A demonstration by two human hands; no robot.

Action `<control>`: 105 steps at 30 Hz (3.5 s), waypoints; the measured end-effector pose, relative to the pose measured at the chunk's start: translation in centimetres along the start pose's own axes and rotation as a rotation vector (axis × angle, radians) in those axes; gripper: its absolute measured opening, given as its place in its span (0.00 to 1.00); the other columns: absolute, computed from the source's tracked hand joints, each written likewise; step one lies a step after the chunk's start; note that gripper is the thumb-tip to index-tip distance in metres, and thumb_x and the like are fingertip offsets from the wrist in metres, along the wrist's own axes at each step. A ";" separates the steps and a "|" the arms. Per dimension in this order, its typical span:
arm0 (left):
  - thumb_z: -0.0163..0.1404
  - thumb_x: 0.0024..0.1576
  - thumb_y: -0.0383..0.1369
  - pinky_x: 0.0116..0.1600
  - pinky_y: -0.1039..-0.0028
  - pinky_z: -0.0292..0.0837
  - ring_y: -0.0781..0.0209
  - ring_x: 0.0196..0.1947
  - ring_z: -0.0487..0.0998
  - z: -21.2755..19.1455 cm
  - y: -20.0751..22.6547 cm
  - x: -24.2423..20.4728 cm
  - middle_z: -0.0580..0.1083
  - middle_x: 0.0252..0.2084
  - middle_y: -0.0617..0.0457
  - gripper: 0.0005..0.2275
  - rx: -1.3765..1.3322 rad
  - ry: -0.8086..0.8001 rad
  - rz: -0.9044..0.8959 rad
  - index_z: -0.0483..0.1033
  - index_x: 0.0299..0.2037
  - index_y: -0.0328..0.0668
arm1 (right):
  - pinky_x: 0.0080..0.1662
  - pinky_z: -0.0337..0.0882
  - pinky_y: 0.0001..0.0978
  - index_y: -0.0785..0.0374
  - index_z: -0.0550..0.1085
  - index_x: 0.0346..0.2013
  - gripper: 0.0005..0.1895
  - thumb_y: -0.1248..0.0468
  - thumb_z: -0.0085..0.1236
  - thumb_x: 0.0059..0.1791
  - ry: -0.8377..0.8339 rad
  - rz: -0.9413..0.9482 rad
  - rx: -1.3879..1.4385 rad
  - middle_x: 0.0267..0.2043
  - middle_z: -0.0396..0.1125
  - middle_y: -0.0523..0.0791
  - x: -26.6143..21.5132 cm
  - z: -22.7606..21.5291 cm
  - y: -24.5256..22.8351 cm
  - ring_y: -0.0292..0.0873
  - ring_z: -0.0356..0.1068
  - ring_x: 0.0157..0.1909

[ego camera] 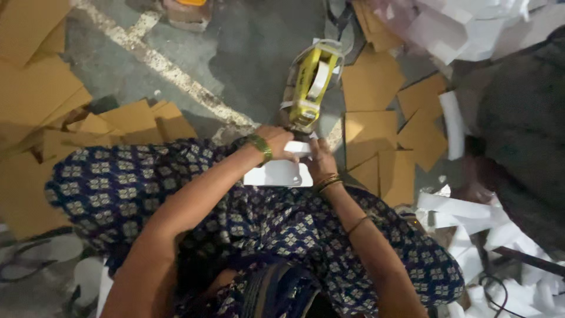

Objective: The person sits on the floor and assembles small cardboard boxes by folding white foam inserts and securing them with cardboard pieces. They use a tape dispenser to apply tape to the edges of the boxes, repeating the process for multiple units.

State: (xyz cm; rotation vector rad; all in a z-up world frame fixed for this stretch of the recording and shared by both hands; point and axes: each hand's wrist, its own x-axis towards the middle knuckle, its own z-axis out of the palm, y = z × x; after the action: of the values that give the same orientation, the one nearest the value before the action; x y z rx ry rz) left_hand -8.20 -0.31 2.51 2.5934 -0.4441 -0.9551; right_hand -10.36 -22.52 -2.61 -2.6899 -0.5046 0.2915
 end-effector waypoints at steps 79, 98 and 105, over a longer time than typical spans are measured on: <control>0.35 0.65 0.51 0.59 0.58 0.65 0.51 0.59 0.71 6.2 -5.4 7.7 0.69 0.63 0.49 0.23 -0.074 0.179 0.150 0.65 0.67 0.57 | 0.67 0.61 0.55 0.64 0.62 0.70 0.28 0.67 0.46 0.53 0.271 -0.547 -0.226 0.68 0.60 0.59 -7.7 2.7 -6.0 0.60 0.62 0.68; 0.57 0.50 0.52 0.62 0.63 0.71 0.54 0.56 0.77 4.0 -5.3 6.6 0.76 0.57 0.47 0.29 -0.401 -0.025 0.339 0.72 0.60 0.46 | 0.69 0.42 0.58 0.69 0.58 0.71 0.50 0.56 0.62 0.36 -0.224 0.043 -0.230 0.73 0.39 0.66 -4.8 4.7 -11.5 0.67 0.38 0.75; 0.56 0.51 0.53 0.56 0.59 0.74 0.50 0.52 0.79 4.2 -2.7 5.4 0.78 0.54 0.51 0.24 -0.069 0.029 0.192 0.73 0.58 0.66 | 0.71 0.42 0.58 0.64 0.60 0.69 0.45 0.54 0.60 0.39 -0.446 0.062 -0.257 0.74 0.41 0.64 -2.8 3.5 -15.9 0.67 0.37 0.76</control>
State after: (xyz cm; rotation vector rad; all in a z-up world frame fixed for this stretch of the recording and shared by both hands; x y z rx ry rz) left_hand -6.62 -0.98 -4.65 2.4473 -0.6281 -0.8513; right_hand -18.77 -8.71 1.07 -2.8937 -0.6207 0.9130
